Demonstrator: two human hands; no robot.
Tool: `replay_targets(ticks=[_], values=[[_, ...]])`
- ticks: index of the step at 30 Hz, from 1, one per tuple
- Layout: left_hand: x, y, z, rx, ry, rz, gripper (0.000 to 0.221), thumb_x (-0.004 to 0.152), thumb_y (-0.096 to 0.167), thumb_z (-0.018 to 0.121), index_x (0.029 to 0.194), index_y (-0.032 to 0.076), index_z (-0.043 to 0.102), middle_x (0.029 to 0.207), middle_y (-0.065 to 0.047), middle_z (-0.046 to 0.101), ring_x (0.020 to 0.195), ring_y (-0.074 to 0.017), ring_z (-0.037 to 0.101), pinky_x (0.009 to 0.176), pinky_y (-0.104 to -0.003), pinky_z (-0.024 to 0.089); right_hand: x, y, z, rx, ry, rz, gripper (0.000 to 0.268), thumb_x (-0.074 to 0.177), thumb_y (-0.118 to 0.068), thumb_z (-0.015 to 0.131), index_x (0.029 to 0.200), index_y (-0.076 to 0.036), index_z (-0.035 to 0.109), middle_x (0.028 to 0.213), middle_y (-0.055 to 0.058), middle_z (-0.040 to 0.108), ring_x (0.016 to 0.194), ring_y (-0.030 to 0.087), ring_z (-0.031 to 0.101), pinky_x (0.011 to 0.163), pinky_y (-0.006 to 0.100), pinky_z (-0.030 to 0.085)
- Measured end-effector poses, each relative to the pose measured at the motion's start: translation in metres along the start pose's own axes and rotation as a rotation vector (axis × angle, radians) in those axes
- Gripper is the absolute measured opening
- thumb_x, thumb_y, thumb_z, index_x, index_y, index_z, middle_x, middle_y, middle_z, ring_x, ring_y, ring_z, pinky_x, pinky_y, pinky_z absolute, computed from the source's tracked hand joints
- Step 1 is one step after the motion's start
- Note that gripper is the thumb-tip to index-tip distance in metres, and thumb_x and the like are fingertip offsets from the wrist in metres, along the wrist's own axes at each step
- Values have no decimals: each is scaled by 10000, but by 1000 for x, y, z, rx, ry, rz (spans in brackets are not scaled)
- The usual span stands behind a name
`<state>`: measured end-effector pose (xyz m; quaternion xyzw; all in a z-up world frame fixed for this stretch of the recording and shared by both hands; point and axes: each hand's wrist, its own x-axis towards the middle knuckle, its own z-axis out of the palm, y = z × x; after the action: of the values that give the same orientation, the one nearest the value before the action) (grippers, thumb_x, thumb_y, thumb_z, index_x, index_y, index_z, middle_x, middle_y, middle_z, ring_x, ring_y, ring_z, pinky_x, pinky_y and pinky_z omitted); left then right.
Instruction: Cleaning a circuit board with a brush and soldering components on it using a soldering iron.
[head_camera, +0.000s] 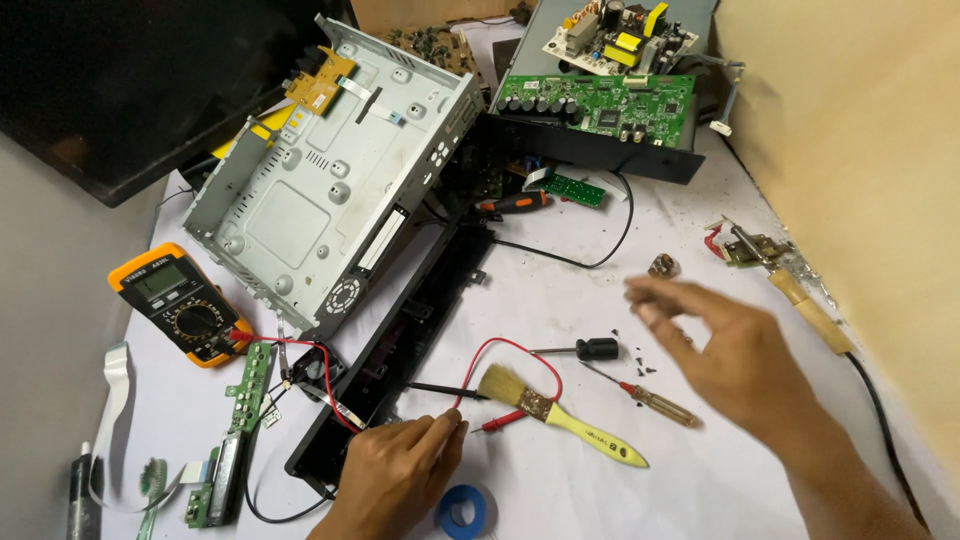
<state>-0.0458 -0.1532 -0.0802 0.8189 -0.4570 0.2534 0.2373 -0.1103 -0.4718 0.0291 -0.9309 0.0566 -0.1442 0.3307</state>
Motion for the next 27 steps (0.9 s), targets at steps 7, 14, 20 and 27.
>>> replay_targets(ticks=[7,14,20,27], values=[[-6,-2,4,-46,14,-61,80,961,148,651,885,148,627,561,16,536,393,-182,476,362,-340,346,110,58,-27,-149,190,-49,471,1031,-221,616,1445,-2,562,1261,146,712,1063,284,705,1031,421,519],[-14,-3,13,-75,-41,-10,139,941,106,636,826,146,569,554,-6,515,384,-211,470,344,-361,342,223,102,-37,-275,120,312,655,1023,-440,632,1484,7,505,1378,153,640,1241,385,596,1077,501,416],[-16,-6,15,-105,-14,-34,87,934,128,661,864,141,610,570,4,562,395,-213,503,355,-353,364,243,96,-32,-29,11,627,644,1053,-377,649,1546,-33,415,1389,203,573,1187,326,654,985,405,518],[-17,-8,18,-111,-25,-35,122,929,127,646,827,144,582,567,-12,567,395,-236,506,356,-375,367,243,86,-40,326,133,614,474,981,-215,710,1411,-106,542,1349,133,636,1260,230,628,1065,324,575]])
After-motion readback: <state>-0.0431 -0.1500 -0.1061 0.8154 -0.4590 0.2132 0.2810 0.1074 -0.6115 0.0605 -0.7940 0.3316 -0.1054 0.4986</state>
